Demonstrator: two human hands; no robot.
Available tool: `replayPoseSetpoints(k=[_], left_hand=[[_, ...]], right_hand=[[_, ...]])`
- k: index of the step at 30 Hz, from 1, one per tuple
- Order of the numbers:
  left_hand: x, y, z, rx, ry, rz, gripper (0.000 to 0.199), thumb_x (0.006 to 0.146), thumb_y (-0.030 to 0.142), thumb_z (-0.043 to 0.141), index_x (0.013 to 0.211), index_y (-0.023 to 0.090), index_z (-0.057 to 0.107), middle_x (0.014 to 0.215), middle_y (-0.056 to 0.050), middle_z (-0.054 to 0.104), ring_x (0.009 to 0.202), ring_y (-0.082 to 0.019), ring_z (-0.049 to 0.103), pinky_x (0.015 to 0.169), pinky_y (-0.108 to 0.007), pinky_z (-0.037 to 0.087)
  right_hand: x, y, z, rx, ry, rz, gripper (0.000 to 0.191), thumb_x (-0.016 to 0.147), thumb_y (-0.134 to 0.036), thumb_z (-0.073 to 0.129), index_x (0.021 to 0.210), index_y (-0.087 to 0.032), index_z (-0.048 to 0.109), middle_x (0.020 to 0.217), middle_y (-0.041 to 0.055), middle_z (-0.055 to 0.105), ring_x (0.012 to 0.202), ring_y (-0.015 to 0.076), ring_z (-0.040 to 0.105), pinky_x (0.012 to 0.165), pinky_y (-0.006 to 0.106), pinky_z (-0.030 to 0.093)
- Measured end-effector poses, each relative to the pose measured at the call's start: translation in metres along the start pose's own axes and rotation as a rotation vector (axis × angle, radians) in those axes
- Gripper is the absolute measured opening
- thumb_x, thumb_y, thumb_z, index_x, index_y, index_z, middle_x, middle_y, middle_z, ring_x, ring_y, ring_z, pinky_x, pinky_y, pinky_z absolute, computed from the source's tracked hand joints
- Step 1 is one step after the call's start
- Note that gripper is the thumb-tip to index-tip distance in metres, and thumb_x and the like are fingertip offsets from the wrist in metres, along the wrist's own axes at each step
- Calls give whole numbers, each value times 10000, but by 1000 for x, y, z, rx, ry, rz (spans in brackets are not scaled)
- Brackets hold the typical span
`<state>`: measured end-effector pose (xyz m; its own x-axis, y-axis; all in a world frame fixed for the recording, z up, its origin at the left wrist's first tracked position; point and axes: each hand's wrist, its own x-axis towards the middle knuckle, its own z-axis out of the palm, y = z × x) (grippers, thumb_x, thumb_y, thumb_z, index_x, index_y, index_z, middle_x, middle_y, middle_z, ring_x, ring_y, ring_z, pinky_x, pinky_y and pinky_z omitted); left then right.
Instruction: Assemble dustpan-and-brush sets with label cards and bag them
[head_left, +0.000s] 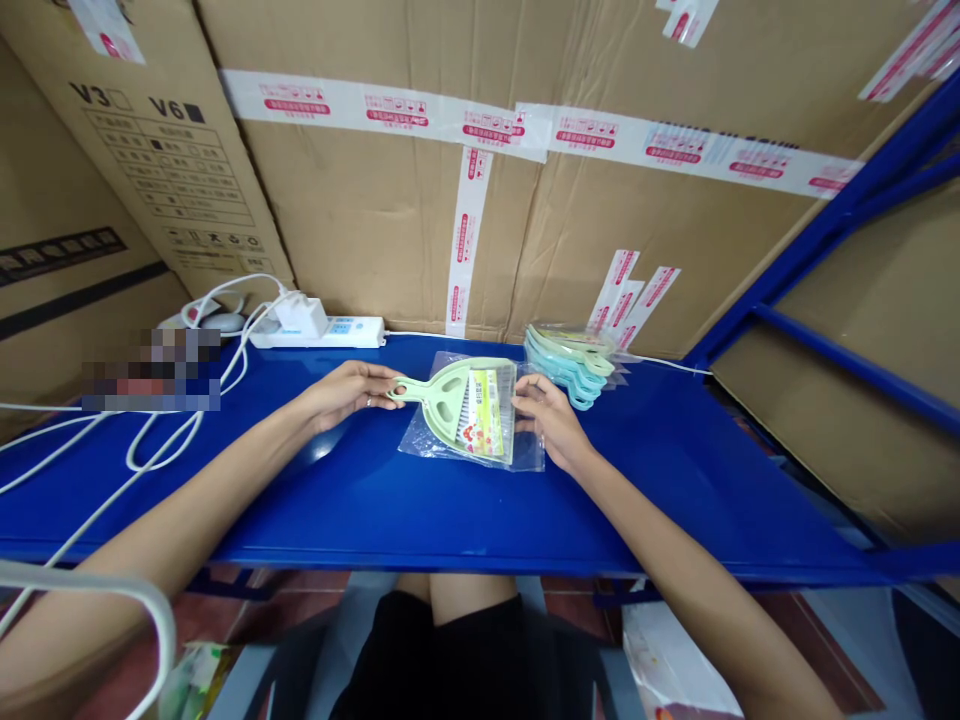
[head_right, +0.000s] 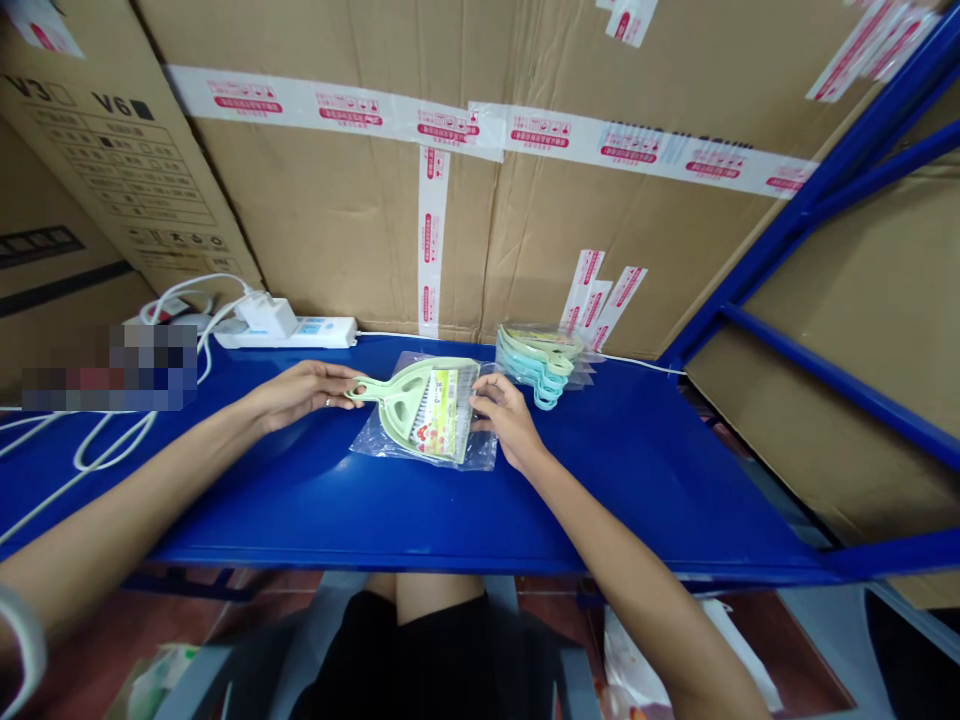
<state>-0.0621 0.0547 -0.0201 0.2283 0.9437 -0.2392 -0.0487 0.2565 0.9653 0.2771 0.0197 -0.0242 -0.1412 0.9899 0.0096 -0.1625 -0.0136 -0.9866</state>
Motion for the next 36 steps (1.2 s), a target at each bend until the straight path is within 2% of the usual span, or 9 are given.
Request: replayPoseSetpoints(k=[9, 14, 17, 21, 24, 27, 32, 34, 36], left_hand=[[1, -2, 0, 11, -34, 12, 329, 737, 143, 914, 1052, 71, 850, 1039, -177, 833, 802, -206, 791, 764, -260, 655], [-3, 0, 3, 1, -21, -5, 293, 764, 119, 890, 1050, 64, 852, 1056, -186, 831, 830, -217, 800, 779, -257, 658], [-3, 0, 5, -12, -9, -9, 268, 771, 99, 875, 1035, 60, 852, 1042, -185, 832, 825, -220, 804, 772, -255, 662], [-2, 0, 6, -16, 1, -19, 250, 768, 84, 868, 1017, 64, 851, 1025, -178, 835, 816, -221, 805, 763, -255, 665], [-2, 1, 5, -12, 9, -12, 234, 774, 81, 859, 1008, 66, 850, 1007, -167, 837, 816, -221, 805, 766, -254, 666], [-2, 2, 4, -18, 22, -14, 223, 774, 64, 852, 997, 63, 845, 990, -166, 835, 815, -230, 808, 778, -269, 667], [0, 3, 0, -34, 16, 0, 200, 786, 41, 834, 985, 53, 838, 967, -169, 827, 796, -225, 802, 819, -304, 670], [-1, 4, -1, -36, 6, 12, 195, 789, 46, 840, 984, 52, 836, 961, -170, 824, 795, -223, 799, 829, -312, 670], [-2, 5, 0, -35, 0, 26, 203, 794, 57, 843, 997, 52, 837, 973, -173, 824, 806, -226, 802, 829, -308, 667]], right_hand=[[0, 4, -1, -69, -33, -21, 370, 705, -441, 940, 972, -231, 794, 1024, 25, 728, 845, 166, 674, 635, 253, 573], [-1, 7, -1, -116, -182, 2, 543, 654, -399, 980, 1159, -244, 852, 1178, 76, 786, 1064, 270, 729, 901, 393, 617], [0, 10, 0, -167, -150, -53, 557, 604, -389, 1000, 1122, -231, 868, 1348, 85, 716, 1169, 301, 706, 1008, 433, 593], [0, 11, 1, -182, -117, -27, 570, 582, -394, 1002, 1104, -212, 864, 1305, 98, 728, 1052, 276, 732, 858, 389, 636], [-1, 8, 2, -155, -82, 9, 462, 669, -443, 938, 1048, -206, 817, 1089, 74, 768, 863, 213, 727, 641, 302, 618], [0, 5, 2, -79, 36, -18, 376, 715, -440, 863, 950, -239, 650, 899, -1, 719, 708, 167, 699, 511, 254, 574], [4, 0, -2, 40, 211, 2, 561, 627, -265, 825, 992, -289, 399, 893, -21, 753, 606, 185, 718, 517, 291, 585], [4, -5, -3, 111, 225, 57, 577, 657, -281, 820, 1045, -296, 394, 883, -2, 764, 620, 202, 730, 558, 311, 599], [3, -11, -4, 167, 153, 151, 487, 742, -391, 802, 1069, -280, 458, 880, 29, 771, 617, 202, 721, 575, 322, 603]])
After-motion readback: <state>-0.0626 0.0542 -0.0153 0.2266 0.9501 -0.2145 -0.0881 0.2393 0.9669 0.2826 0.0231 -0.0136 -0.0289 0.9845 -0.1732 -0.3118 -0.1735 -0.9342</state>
